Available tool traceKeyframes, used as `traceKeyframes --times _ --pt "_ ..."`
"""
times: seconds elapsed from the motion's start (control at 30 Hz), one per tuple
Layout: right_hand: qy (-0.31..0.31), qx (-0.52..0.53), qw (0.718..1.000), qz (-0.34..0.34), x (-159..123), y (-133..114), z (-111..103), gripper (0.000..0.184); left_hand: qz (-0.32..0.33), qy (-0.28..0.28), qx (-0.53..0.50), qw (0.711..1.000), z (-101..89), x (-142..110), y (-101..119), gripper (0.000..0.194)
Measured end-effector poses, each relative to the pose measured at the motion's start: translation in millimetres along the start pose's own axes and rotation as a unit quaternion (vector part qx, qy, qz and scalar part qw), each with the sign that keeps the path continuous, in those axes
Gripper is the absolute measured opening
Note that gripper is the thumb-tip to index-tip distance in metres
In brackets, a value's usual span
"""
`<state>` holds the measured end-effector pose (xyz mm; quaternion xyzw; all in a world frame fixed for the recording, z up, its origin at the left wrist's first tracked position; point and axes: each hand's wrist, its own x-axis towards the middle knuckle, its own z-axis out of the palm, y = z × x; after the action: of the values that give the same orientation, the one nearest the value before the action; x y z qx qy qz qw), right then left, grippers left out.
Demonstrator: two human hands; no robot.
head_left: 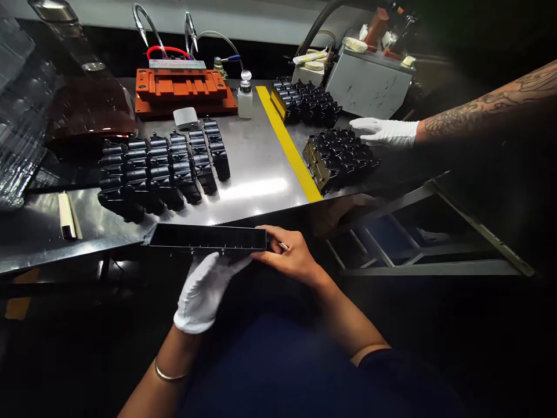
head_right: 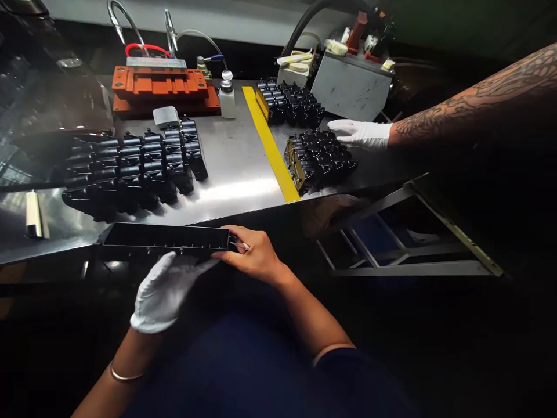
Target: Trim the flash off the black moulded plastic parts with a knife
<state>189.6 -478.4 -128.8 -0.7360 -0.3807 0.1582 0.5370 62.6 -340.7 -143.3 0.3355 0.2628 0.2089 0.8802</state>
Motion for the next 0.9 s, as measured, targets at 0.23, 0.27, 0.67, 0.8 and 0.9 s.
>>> traceKeyframes --times 0.23,0.27,0.67,0.8,0.9 --pt "0.091 -0.061 0.992 0.054 -3 -4 22 0.040 0.120 0.095 -0.014 0.988 41.4 10 12 0.030" --pt "0.092 -0.057 0.992 0.068 -6 -5 22 0.037 0.161 0.103 -0.003 0.982 42.1 10 11 0.032" --pt "0.116 0.140 0.975 0.125 -17 -9 43 0.026 0.345 0.144 0.143 0.916 45.7 1 -6 0.056" --pt "0.144 0.132 0.972 0.129 -20 -1 47 0.027 0.337 0.136 0.164 0.917 45.3 -2 -7 0.060" --pt "0.176 0.137 0.963 0.153 -25 18 45 0.031 0.324 0.146 0.143 0.924 39.7 -5 -4 0.055"
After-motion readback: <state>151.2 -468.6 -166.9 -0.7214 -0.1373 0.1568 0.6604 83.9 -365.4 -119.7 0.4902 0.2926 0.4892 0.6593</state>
